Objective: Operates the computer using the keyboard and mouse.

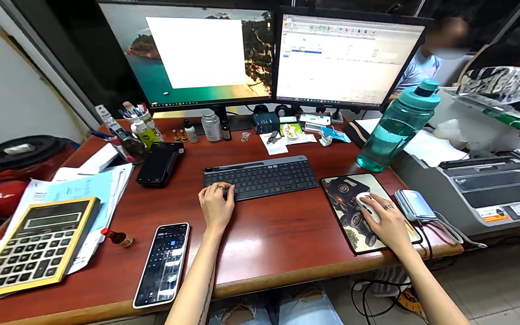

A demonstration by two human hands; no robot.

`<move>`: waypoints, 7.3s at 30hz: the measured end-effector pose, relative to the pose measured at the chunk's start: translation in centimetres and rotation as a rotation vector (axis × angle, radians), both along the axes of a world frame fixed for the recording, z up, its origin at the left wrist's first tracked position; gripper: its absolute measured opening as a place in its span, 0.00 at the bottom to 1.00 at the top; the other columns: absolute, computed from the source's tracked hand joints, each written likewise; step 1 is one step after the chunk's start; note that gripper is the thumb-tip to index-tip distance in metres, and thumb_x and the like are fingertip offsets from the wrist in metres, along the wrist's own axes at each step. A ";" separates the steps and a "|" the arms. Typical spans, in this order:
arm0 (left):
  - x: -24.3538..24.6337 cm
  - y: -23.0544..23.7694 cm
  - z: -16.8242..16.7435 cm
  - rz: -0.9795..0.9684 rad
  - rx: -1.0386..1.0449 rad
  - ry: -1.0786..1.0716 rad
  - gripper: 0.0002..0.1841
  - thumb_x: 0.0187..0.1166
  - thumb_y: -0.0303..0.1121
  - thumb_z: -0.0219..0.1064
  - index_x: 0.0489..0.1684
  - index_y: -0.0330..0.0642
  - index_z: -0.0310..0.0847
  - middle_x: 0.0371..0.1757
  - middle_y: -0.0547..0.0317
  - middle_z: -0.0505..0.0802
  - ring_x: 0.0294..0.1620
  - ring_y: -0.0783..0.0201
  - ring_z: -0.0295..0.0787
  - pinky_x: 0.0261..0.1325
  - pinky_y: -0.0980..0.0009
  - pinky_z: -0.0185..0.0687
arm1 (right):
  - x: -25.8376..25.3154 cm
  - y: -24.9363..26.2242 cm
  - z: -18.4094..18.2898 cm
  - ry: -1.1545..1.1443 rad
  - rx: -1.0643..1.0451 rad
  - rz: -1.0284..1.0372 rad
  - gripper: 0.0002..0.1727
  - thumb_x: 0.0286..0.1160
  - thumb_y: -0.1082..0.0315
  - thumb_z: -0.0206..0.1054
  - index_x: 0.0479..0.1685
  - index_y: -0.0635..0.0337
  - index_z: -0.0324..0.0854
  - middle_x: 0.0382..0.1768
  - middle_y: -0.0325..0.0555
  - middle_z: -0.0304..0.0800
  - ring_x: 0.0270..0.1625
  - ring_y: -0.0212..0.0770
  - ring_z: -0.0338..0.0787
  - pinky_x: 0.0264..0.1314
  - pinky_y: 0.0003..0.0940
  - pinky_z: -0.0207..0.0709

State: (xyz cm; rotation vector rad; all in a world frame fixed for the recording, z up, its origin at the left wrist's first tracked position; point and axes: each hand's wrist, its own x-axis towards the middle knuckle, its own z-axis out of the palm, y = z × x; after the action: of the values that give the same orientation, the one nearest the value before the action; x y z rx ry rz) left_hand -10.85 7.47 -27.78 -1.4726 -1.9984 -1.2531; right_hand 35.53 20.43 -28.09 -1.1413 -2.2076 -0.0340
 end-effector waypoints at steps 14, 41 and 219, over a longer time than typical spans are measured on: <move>0.0 0.0 0.2 0.003 0.002 -0.025 0.12 0.81 0.36 0.66 0.39 0.36 0.93 0.47 0.45 0.96 0.54 0.43 0.93 0.71 0.38 0.71 | 0.0 0.1 -0.2 0.000 0.002 -0.006 0.25 0.83 0.50 0.58 0.68 0.54 0.88 0.71 0.59 0.86 0.72 0.66 0.84 0.64 0.65 0.79; -0.1 0.0 0.1 0.003 -0.006 -0.016 0.12 0.81 0.35 0.66 0.39 0.37 0.93 0.47 0.45 0.96 0.54 0.44 0.93 0.71 0.38 0.71 | 0.0 -0.1 0.2 -0.004 0.009 0.035 0.24 0.83 0.52 0.59 0.66 0.55 0.89 0.71 0.58 0.86 0.74 0.65 0.83 0.67 0.66 0.77; -2.0 0.9 0.3 0.096 -0.145 -0.258 0.13 0.84 0.27 0.59 0.51 0.40 0.92 0.75 0.38 0.82 0.77 0.39 0.76 0.80 0.43 0.65 | -27.6 2.9 2.8 0.096 -0.036 0.435 0.25 0.88 0.56 0.50 0.44 0.55 0.96 0.76 0.47 0.84 0.85 0.61 0.72 0.91 0.68 0.42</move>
State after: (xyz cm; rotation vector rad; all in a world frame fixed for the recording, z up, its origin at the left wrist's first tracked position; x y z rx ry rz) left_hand -12.84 8.39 -27.53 -1.3139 -2.3427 -1.3399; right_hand 7.98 23.33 -25.29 -0.6448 -2.3283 0.2403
